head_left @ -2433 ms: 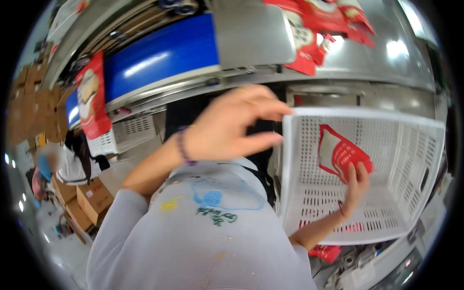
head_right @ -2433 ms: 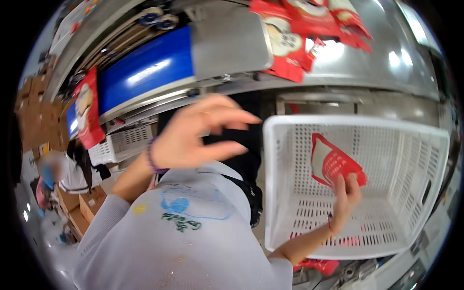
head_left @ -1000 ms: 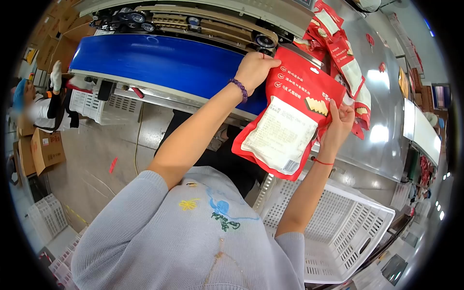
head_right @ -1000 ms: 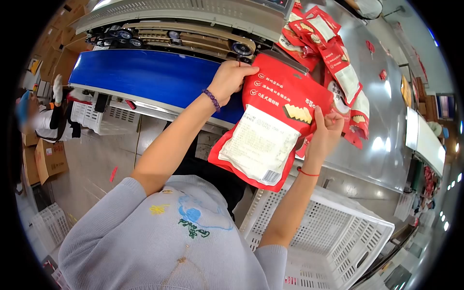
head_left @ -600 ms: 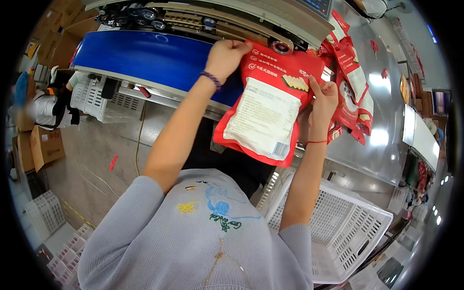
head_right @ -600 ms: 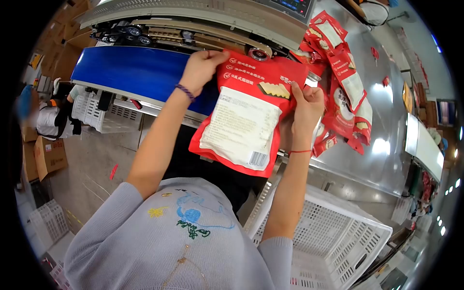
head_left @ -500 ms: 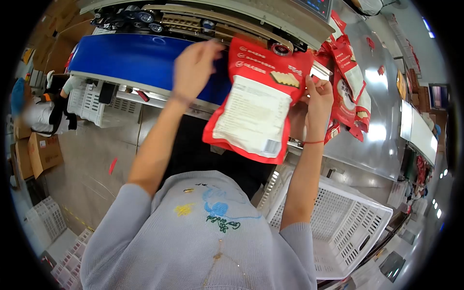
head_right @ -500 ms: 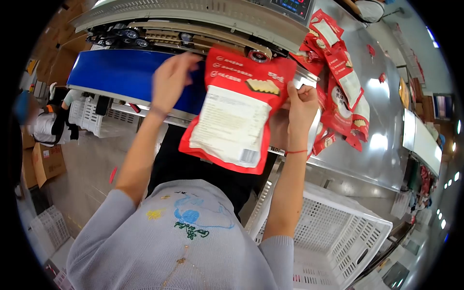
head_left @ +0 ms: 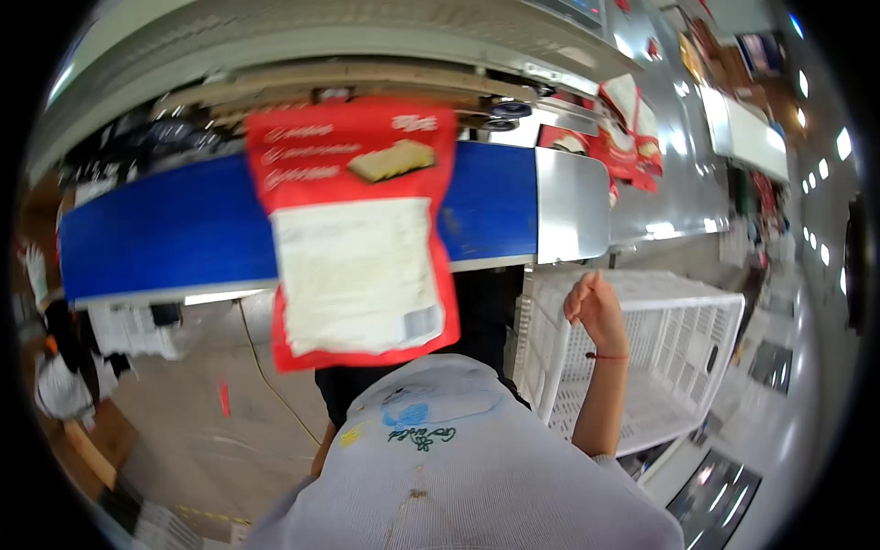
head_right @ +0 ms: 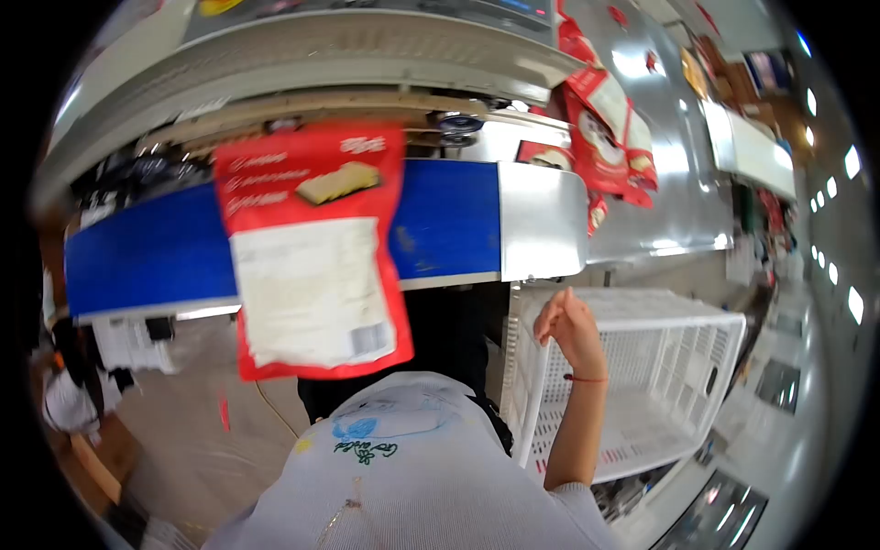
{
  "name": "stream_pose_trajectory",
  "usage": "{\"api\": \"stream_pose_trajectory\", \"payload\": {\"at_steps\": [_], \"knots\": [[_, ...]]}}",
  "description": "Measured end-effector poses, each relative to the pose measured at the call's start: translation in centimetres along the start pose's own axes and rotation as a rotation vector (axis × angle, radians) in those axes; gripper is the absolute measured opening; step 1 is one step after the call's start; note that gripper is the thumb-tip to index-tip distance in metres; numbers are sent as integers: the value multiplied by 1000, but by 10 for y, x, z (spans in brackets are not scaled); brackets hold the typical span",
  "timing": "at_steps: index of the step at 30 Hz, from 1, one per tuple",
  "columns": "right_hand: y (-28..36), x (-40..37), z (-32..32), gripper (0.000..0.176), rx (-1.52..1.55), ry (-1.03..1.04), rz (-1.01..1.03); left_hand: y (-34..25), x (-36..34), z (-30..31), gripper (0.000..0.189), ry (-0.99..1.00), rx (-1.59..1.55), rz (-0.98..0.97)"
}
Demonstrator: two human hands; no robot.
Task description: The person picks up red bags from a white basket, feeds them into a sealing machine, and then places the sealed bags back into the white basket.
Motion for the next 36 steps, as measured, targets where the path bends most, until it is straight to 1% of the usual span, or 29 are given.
{"api": "stream_pose_trajectory", "payload": {"at_steps": [2,3,5,6,8,11,12,13,14,15,16,17,19,21,22,23,24,25,26,27,28,29,30,31,32,33,34,35,36], "knots": [[-9,9,-10,43,-46,42,-60,-18,0,23,36,18,52,-22],[-5,19,-7,43,-31,-7,-63,-30,-1,35,36,29,80,-28],[-15,40,-22,40,-168,60,-221,-52,-3,68,35,35,129,-35],[-13,41,-22,40,-149,23,-231,-61,-6,86,35,36,153,-36],[-15,32,-25,37,-170,3,-328,-84,-6,121,35,39,209,-57],[-14,14,-33,35,-210,-26,-394,-130,-11,173,35,53,303,-94],[-24,4,-30,27,-143,-38,-436,-149,-15,188,35,52,335,-109],[-42,-8,-23,27,-114,-64,-437,-167,-20,199,35,61,366,-123],[-52,-23,0,23,-363,-298,-297,-187,-25,213,35,63,414,-146],[-52,-46,17,24,-614,-535,-166,-207,-32,224,35,69,454,-166],[-65,-67,20,35,-673,-596,-192,-226,-40,233,35,78,500,-188],[-81,-88,16,35,-628,-643,-212,-247,-49,240,35,94,545,-212],[-84,-126,-3,41,-1001,-800,-212,-289,-68,248,36,123,650,-264],[-88,-160,-8,38,-992,-929,-240,-332,-91,246,36,126,741,-323],[-109,-181,-3,42,-994,-997,-345,-355,-107,239,37,121,793,-360],[-126,-199,7,46,-998,-1061,-437,-377,-126,230,37,72,870,-418],[-138,-212,10,37,-991,-1063,-464,-402,-152,215,37,-3,935,-504],[-169,-221,16,32,-900,-1006,-554,-425,-184,197,33,-127,990,-618],[-208,-225,18,29,-805,-929,-630,-445,-202,171,25,-78,924,-919],[-247,-223,15,27,-632,-743,-660,-467,-254,116,24,116,747,-1013],[-283,-222,5,26,-463,-552,-675,-473,-281,64,25,282,700,-1004],[-293,-226,-7,26,-112,-518,-688,-474,-303,7,28,410,707,-916],[-299,-229,-25,27,237,-464,-683,-466,-299,-38,34,540,696,-791],[-299,-235,-29,24,327,-515,-612,-453,-316,-82,38,587,593,-533],[-300,-245,-37,22,420,-569,-549,-436,-318,-120,40,653,533,-380],[-296,-257,-31,21,325,-645,-474,-421,-318,-156,40,705,486,-259],[-293,-269,-22,19,230,-723,-400,-402,-304,-190,47,718,482,-91],[-289,-287,-23,18,337,-782,-335,-395,-301,-216,47,710,526,-101],[-282,-308,-20,17,448,-865,-266,-384,-299,-246,47,675,469,5]]}}
Point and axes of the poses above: each hand's wrist, its own x-axis towards the middle knuckle, its own z-axis out of the back of the hand, y = z × x, the point moved 10 cm from there along x, towards the middle knuckle, and after that the axes turned 4 degrees about -x, right-handed, at the moved point
